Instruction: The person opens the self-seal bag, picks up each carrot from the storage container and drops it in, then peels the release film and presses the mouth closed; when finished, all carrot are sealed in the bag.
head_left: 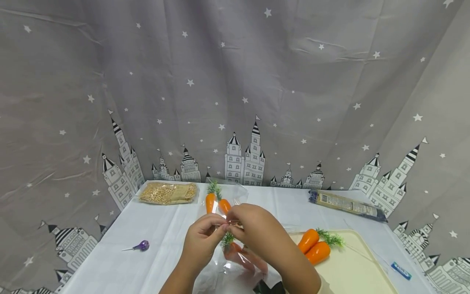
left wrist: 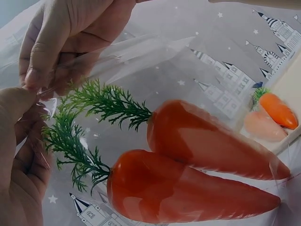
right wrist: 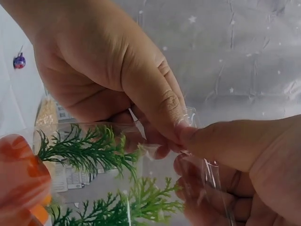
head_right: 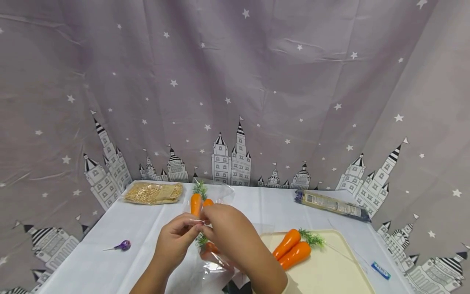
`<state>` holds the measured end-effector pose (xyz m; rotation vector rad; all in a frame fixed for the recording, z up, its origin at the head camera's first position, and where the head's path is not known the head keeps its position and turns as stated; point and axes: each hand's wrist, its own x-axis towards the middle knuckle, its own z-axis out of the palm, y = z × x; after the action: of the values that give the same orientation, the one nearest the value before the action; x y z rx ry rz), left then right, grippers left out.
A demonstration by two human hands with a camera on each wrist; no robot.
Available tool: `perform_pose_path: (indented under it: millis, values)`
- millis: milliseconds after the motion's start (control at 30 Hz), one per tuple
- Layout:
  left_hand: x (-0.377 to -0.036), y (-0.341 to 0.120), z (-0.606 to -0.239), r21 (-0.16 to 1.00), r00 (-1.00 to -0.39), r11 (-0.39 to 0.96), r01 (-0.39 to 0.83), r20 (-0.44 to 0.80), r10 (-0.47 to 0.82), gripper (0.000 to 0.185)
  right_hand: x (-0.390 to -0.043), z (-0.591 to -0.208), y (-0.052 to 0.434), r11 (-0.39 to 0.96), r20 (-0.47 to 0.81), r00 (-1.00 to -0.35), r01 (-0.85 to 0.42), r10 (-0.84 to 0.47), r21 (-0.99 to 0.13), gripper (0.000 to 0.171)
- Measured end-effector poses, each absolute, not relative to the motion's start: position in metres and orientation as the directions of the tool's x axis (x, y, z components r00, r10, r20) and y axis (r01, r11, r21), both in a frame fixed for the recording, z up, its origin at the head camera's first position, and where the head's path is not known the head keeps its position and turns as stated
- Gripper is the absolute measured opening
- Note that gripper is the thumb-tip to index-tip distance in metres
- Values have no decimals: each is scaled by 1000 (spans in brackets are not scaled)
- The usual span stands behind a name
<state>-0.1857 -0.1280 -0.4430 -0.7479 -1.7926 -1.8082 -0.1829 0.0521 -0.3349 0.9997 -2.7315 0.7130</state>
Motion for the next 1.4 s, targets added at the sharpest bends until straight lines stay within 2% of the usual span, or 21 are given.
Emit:
perform_pose_path:
  millis: [167,300,633,1100,1267,1400]
  values:
    - [-187,-128,-443,727,-726,-19,686,686,41,10,-184,-336,55,675,276,-786,-618,-554,-404,4]
    - [-186,-128,-443,727,-726,-12,687,686,45,10,-184,-337,57,685,252,-795,-604,-551,-408,5]
    - [-183,-128,-442,755,-756,44,654,654,7,11,-183,-343,73,704,207,-812,-578,-546,-412,11]
    - [-183,-135,-443,839,-832,94,537,545,-108,5,-187,-353,106,723,182,-823,-561,-538,-403,14]
    - [-183,-137,-442,837,-829,84,540,547,-117,7,-188,-355,121,720,205,-826,-560,-525,-409,14]
    - [-184,-140,-442,826,-816,68,559,563,-130,9,-188,-355,135,736,192,-855,-514,-483,-439,15]
